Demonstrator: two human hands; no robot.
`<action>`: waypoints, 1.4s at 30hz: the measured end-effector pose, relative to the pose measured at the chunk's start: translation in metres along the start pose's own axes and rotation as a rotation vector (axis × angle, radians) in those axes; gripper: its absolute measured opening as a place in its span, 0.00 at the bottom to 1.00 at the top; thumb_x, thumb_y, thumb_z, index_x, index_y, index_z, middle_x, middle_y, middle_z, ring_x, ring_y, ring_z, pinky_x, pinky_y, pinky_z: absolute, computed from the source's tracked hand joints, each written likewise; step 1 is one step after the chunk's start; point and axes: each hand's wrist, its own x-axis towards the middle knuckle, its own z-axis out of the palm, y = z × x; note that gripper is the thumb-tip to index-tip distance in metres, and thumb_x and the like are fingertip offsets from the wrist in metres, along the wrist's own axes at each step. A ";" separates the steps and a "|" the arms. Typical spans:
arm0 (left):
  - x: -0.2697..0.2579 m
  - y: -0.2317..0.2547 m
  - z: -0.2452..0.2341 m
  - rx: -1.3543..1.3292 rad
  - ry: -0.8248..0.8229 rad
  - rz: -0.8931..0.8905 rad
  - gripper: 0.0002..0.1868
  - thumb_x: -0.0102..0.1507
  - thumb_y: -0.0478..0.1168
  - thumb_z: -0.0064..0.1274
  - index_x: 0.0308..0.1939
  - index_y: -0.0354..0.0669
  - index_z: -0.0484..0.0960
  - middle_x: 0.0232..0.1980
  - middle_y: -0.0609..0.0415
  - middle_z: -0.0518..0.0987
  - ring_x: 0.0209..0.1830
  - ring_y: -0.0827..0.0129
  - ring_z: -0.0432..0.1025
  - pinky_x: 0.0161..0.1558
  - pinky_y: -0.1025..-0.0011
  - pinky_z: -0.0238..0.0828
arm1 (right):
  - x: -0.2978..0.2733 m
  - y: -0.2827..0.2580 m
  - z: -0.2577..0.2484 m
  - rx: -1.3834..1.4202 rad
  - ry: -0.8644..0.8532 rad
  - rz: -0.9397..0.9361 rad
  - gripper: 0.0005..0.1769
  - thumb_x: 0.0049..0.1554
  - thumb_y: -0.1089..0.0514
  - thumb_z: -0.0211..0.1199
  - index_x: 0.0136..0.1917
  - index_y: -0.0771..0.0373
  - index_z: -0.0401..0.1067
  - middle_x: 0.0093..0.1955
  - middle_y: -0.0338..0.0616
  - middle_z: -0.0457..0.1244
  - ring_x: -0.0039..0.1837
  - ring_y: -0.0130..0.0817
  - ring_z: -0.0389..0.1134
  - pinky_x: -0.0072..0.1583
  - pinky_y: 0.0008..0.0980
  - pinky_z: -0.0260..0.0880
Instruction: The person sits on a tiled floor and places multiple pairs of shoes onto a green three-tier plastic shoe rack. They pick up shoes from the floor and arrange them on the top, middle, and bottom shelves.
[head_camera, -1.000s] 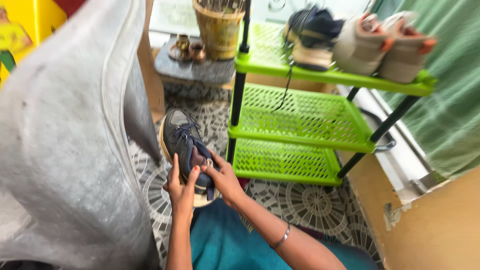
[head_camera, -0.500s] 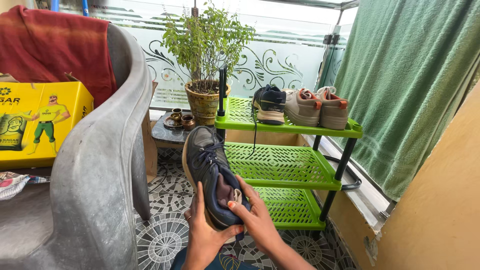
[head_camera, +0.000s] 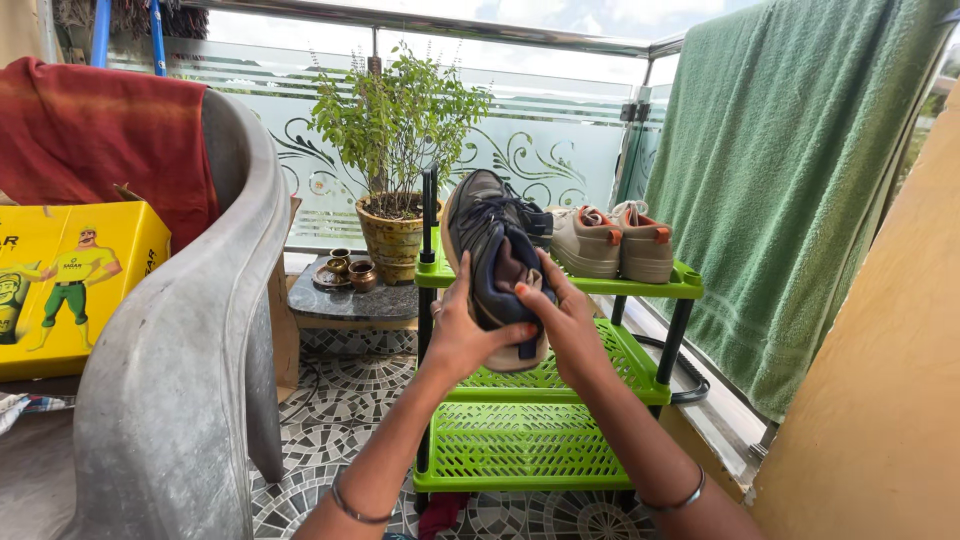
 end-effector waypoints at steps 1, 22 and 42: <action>0.017 -0.004 0.001 -0.054 -0.024 -0.047 0.78 0.35 0.61 0.76 0.79 0.36 0.48 0.64 0.39 0.76 0.63 0.58 0.75 0.65 0.65 0.68 | 0.019 0.004 -0.004 -0.007 0.001 -0.012 0.43 0.56 0.56 0.64 0.79 0.71 0.52 0.69 0.51 0.64 0.66 0.33 0.67 0.66 0.30 0.66; 0.185 -0.171 0.049 0.284 0.041 -0.086 0.74 0.47 0.64 0.72 0.80 0.39 0.37 0.70 0.32 0.68 0.65 0.43 0.70 0.62 0.56 0.69 | 0.235 0.145 -0.024 -0.130 -0.046 0.182 0.27 0.63 0.48 0.59 0.67 0.69 0.69 0.57 0.44 0.69 0.56 0.26 0.68 0.59 0.28 0.68; 0.071 -0.157 0.085 0.471 0.280 0.271 0.46 0.67 0.46 0.56 0.80 0.32 0.46 0.81 0.26 0.45 0.82 0.33 0.45 0.77 0.47 0.44 | 0.125 0.184 -0.044 -0.315 -0.035 -0.128 0.29 0.70 0.54 0.49 0.79 0.72 0.56 0.80 0.53 0.57 0.79 0.35 0.56 0.77 0.31 0.52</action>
